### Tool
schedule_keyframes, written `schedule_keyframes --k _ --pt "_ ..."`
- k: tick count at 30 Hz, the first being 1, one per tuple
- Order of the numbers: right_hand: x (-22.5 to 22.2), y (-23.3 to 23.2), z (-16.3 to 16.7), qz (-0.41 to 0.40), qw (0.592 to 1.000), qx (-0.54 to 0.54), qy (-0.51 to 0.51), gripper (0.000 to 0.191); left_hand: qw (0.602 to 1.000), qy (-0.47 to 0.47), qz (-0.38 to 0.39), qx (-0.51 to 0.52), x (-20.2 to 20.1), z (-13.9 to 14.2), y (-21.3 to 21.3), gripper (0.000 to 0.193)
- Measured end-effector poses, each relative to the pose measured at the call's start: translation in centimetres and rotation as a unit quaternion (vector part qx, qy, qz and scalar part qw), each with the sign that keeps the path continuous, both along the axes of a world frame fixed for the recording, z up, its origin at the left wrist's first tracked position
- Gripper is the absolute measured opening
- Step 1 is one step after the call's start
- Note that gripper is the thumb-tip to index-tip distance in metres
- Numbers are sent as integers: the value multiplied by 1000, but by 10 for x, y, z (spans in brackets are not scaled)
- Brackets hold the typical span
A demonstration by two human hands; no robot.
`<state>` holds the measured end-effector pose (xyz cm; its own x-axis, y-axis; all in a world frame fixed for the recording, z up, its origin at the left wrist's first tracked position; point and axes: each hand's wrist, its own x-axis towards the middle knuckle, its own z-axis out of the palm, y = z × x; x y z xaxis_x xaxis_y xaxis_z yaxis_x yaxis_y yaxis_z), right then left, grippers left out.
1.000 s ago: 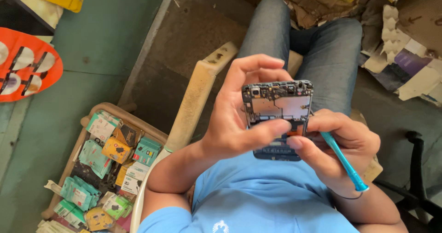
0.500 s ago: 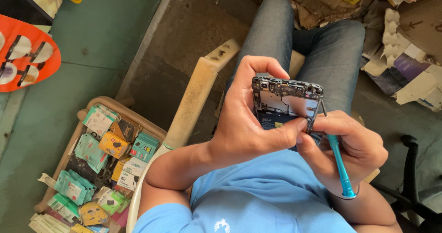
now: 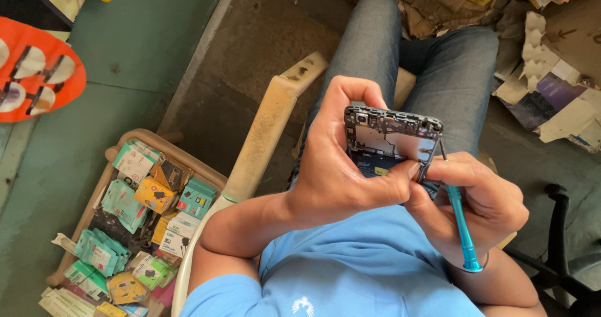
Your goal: The person sits in a chair holding a disassembled smartphone and uses a small screwdriver to work on its internal components, prying and unscrewing parts while turning the phone over to reach different sides.
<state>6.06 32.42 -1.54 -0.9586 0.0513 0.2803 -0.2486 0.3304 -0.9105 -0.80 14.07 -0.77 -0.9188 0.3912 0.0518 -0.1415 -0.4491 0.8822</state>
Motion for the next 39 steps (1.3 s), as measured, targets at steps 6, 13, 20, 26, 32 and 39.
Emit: schedule_keyframes --k 6,13,20,26,32,39 --pt "-3 -1 2 16 1000 -15 5 24 1000 -5 -3 14 1 0 0 52" --pt "-6 1 10 -25 1000 5 16 25 999 31 17 -9 3 -4 1 53" --pt "-9 3 21 -39 999 16 -12 19 993 101 38 -42 9 -2 -2 51" --pt "-14 3 36 -35 997 53 -32 23 985 149 53 -75 9 0 -2 52" --pt "-21 1 48 -15 998 60 -32 25 979 170 66 -89 9 2 -1 50" --pt "-22 2 52 -9 995 92 -27 24 970 199 88 -113 9 1 1 46"
